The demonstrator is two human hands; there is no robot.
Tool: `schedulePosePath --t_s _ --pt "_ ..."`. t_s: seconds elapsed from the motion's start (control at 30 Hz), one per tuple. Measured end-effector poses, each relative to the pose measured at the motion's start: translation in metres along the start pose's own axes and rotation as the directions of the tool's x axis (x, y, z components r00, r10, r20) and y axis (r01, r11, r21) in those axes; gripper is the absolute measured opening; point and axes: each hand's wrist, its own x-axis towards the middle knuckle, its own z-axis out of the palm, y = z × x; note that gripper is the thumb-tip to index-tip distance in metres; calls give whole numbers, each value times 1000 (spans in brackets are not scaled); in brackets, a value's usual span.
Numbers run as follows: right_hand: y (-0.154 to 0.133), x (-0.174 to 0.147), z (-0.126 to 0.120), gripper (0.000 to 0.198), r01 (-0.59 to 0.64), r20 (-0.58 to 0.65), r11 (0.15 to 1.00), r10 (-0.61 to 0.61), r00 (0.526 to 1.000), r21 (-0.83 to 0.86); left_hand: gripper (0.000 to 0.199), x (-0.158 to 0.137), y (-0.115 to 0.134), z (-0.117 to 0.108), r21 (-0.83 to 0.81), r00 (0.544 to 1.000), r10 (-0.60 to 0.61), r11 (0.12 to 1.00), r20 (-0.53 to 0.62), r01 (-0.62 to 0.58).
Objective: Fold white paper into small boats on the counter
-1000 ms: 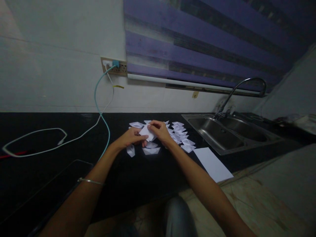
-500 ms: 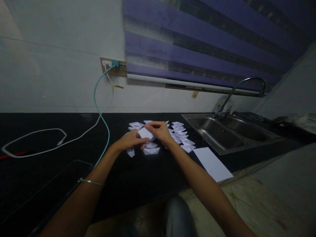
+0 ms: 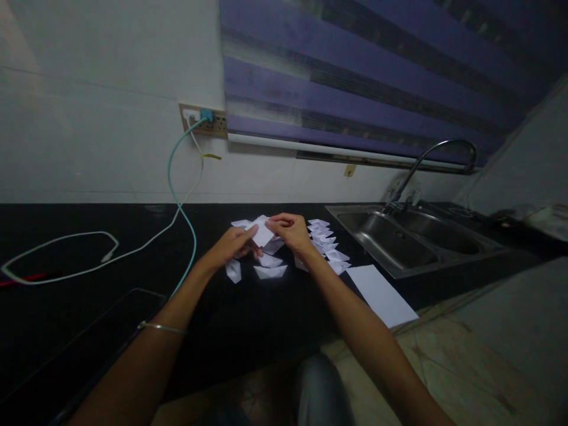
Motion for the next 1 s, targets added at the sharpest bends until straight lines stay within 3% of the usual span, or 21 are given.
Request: schedulePosePath --t_s 0.17,0.3,0.4,0.53,0.73,0.9,1.0 --pt "0 0 0 32 -1 -18 1000 0 1000 -21 30 1 -6 -10 -95 981 77 991 -176 -95" --pt "3 2 -1 34 -8 -36 1000 7 999 -28 58 -1 -7 -13 -170 977 152 969 -152 -177" --pt "3 3 -2 36 -14 -37 1000 13 999 -17 46 -1 -5 -12 -89 962 204 971 -182 -222" --pt "0 1 -1 38 6 -3 1000 -6 1000 27 25 -2 -2 -11 38 948 163 987 -274 -159" --pt "-4 -1 -3 36 45 93 996 -53 994 83 29 -4 0 -10 33 921 111 994 -373 -107" --pt "-11 -6 -7 43 75 272 987 -111 956 140 27 -2 0 -11 58 883 152 988 -445 -141" --pt "-11 -8 -6 39 86 293 989 -117 949 117 26 -2 1 -10 66 869 169 986 -464 -156"
